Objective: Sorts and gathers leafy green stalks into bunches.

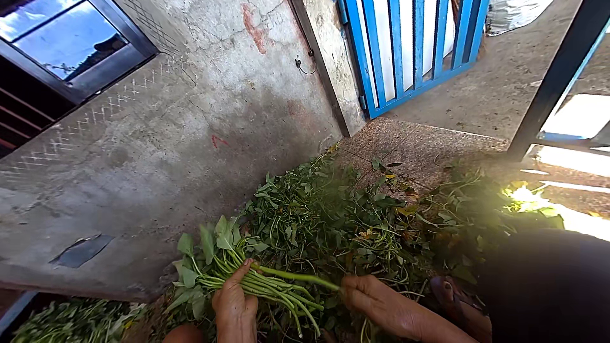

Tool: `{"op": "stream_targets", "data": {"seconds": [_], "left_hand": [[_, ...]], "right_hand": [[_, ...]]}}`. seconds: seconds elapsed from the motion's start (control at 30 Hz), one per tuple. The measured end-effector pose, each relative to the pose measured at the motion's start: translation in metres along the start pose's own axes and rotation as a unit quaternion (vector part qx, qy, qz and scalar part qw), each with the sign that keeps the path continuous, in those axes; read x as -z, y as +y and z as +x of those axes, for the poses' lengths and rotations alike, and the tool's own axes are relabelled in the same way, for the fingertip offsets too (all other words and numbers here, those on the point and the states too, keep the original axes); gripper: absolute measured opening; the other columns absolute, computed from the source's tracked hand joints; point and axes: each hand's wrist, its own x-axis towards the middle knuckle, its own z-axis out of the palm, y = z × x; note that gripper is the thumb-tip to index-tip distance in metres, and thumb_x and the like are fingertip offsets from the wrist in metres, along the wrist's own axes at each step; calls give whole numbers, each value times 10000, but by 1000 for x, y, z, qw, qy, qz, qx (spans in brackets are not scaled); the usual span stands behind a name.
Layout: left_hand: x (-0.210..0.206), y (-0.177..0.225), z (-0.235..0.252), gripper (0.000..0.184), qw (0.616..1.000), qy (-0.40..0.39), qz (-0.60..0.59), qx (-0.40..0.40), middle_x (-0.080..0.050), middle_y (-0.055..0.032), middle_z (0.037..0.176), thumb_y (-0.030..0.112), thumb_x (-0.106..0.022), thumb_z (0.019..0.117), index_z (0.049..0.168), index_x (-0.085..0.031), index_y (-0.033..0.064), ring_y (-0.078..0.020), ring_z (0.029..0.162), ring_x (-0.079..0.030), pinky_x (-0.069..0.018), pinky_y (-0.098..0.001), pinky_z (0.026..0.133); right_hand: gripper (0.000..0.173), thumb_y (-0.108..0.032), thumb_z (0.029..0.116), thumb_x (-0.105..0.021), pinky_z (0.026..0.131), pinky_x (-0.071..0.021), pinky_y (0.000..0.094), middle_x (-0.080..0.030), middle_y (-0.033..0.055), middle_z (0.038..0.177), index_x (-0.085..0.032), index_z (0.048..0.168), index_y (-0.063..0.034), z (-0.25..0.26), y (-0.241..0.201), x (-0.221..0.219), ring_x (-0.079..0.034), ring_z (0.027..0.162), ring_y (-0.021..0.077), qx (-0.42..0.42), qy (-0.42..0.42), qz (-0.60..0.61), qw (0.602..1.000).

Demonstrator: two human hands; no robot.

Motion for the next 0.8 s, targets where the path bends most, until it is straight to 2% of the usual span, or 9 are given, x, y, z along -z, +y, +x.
{"op": "stream_targets", "data": {"seconds": [0.07,0.17,0.27,0.37,0.5,0.57,0.63,0.7,0.8], "left_hand": [[0,0,0,193,1000,-8,9,-21,-686,-173,807,-125,-634,900,1078,-568,-88,-228,635,-686,-614,-351,585],[-2,7,-2,257,996,3,-5,-86,-679,-169,778,-127,-670,881,1103,-546,-81,-230,588,-675,-611,-361,539],[6,22,7,289,983,45,-46,-170,-673,-138,792,-104,-675,895,1143,-535,-50,-211,609,-687,-625,-349,562],[17,23,9,174,984,48,-97,-145,-653,-94,790,-49,-613,967,1124,-552,-7,-182,642,-675,-621,-334,608],[16,15,-6,72,993,-49,-78,75,-661,-103,776,3,-486,1026,1031,-558,8,-177,646,-679,-620,-318,615],[11,13,-14,90,992,-48,-65,101,-656,-102,788,-19,-494,1016,1017,-581,1,-180,643,-673,-621,-312,609],[11,15,-16,79,997,-28,-59,51,-661,-90,779,-18,-510,1020,1022,-583,13,-166,643,-673,-618,-299,617],[17,16,-5,86,997,-14,-73,1,-666,-72,768,-17,-499,1028,1022,-572,27,-156,644,-679,-622,-294,635],[24,18,3,137,994,-51,-82,43,-676,-69,793,12,-449,1051,1049,-584,36,-165,660,-697,-633,-317,641]], "right_hand": [[343,-303,1056,-465,609,-486,527,-593,145,697,-645,934,-38,-1,-8,-9,-623,663,321,-8,-54,-207,977],[377,-291,1054,-525,839,-492,728,-695,314,1049,-696,1091,43,-7,-9,-45,-665,1024,529,-242,-201,-356,880],[395,-287,1026,-574,927,-461,735,-643,329,1241,-663,1192,60,-14,51,-72,-612,1164,534,-377,-268,-341,818],[578,-445,992,-642,1050,-387,730,-541,349,1399,-644,1272,60,-11,79,-63,-491,1323,544,-365,-235,-340,834],[497,-364,1022,-577,1048,-453,656,-522,310,1431,-618,1336,18,34,84,-14,-480,1360,497,-270,11,-289,918],[476,-338,1052,-512,1055,-471,607,-523,276,1440,-585,1397,-20,59,89,21,-519,1335,453,-303,121,-247,912],[443,-308,1067,-485,1061,-472,581,-534,253,1442,-586,1392,-24,76,106,55,-534,1329,429,-354,188,-245,883],[428,-265,1059,-484,1070,-462,591,-519,238,1474,-578,1399,-24,83,133,83,-498,1372,428,-400,196,-261,856],[448,-237,1057,-471,1101,-430,610,-482,208,1531,-531,1464,-58,83,176,111,-435,1432,426,-425,123,-286,850]]}}
